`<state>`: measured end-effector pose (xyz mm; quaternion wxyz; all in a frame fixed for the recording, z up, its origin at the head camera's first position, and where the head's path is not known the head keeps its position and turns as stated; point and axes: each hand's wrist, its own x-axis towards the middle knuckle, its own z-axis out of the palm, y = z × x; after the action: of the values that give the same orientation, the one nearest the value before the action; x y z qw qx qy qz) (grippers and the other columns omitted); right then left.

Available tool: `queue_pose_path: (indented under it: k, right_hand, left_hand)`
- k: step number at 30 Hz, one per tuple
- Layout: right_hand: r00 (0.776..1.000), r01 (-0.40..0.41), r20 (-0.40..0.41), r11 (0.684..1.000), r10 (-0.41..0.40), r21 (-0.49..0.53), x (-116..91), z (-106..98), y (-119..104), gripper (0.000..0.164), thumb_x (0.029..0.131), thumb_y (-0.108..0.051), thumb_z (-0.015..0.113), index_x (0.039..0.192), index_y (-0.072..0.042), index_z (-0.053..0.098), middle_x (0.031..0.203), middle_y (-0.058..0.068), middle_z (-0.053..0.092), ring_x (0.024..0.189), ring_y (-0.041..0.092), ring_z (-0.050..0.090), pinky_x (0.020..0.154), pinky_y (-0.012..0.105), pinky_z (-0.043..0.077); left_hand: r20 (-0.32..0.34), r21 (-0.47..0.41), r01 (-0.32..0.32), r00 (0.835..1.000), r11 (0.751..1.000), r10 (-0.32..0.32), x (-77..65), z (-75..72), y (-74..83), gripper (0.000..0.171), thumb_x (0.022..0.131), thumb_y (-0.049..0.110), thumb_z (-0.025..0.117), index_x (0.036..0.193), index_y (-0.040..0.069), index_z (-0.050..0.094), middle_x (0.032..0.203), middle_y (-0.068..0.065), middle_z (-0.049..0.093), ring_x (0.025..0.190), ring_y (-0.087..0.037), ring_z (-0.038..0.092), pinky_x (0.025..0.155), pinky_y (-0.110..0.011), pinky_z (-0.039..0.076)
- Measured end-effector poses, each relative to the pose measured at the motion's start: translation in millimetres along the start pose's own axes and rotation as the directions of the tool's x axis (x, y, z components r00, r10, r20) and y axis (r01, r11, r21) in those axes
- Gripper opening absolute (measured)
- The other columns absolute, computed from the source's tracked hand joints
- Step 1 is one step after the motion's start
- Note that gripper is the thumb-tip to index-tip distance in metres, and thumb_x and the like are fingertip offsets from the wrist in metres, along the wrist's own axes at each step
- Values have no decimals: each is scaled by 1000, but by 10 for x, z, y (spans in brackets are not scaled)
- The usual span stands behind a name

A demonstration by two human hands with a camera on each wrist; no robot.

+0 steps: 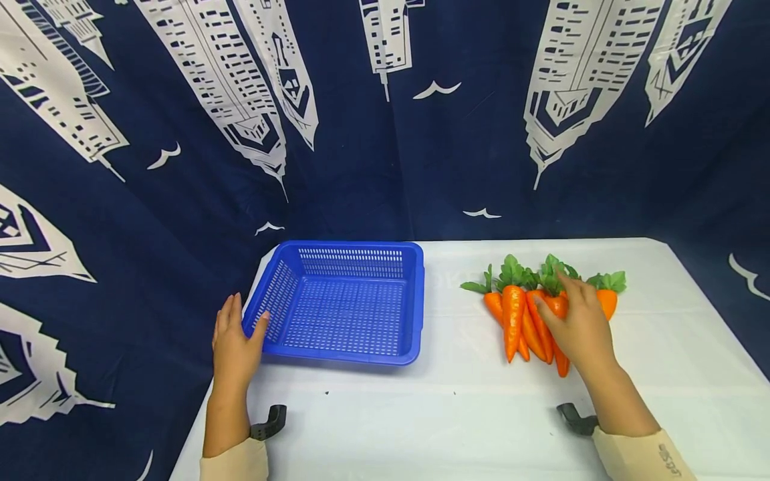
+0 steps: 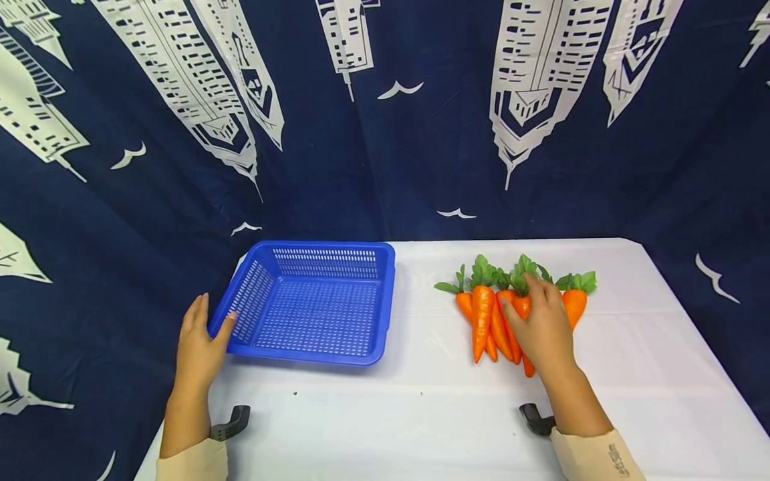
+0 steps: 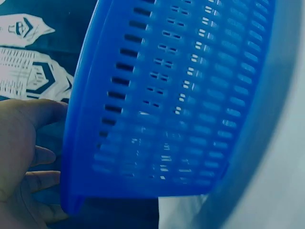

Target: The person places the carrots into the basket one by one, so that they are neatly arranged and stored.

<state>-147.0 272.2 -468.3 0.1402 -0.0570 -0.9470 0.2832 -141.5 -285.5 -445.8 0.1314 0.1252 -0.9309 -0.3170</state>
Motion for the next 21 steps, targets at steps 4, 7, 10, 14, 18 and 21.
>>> queue_pose_path:
  k: [4, 7, 10, 14, 18, 21]
  right_hand:
    - [1000, -22, 1, 1000, 22, 1, -27, 42, 62, 69, 97, -29, 65, 153, 1, 38, 138, 37, 42, 119, 59, 47, 96, 73, 42]
    - [1000, -27, -7, 1000, 27, -2, -42, 73, 114, 67, 96, -26, 66, 150, 4, 40, 131, 37, 44, 111, 57, 49, 90, 70, 44]
    - [999, -33, -19, 999, 33, -9, -47, 95, 162, 66, 94, -22, 67, 148, 7, 42, 126, 37, 46, 107, 55, 49, 88, 68, 45]
    - [999, -46, -7, 999, 46, -18, -54, 119, 206, 63, 93, -18, 68, 143, 12, 44, 127, 40, 45, 111, 58, 47, 94, 71, 42]
    - [998, -49, 24, 998, 50, -35, -54, 152, 252, 62, 93, -18, 68, 140, 15, 45, 128, 42, 44, 110, 60, 48, 95, 73, 42]
    - [998, -46, 47, 998, 48, -40, -46, 162, 280, 63, 94, -19, 68, 141, 15, 43, 131, 43, 44, 113, 61, 47, 96, 74, 41]
  left_hand:
    - [39, -57, 48, 998, 997, -46, -22, -22, -89, 80, 102, 49, 54, 163, 15, 16, 171, -12, 12, 156, -43, 15, 122, -66, 17]
    - [67, -97, 70, 996, 993, -64, -35, -12, -156, 80, 101, 50, 54, 164, 18, 16, 171, -12, 14, 156, -42, 16, 123, -65, 17]
    - [102, -125, 78, 993, 989, -65, -36, 25, -218, 79, 101, 50, 55, 164, 20, 17, 170, -12, 17, 156, -41, 16, 124, -64, 17]
    - [136, -137, 66, 990, 988, -48, -40, 69, -270, 78, 101, 48, 56, 164, 21, 17, 171, -10, 16, 157, -40, 15, 124, -64, 17]
    - [154, -141, 50, 988, 989, -28, -56, 89, -299, 82, 100, 47, 59, 164, 18, 16, 172, -6, 12, 158, -39, 12, 124, -64, 15]
    - [165, -145, 44, 986, 988, -19, -67, 94, -314, 85, 99, 46, 62, 164, 18, 15, 172, -4, 9, 158, -39, 10, 124, -65, 14]
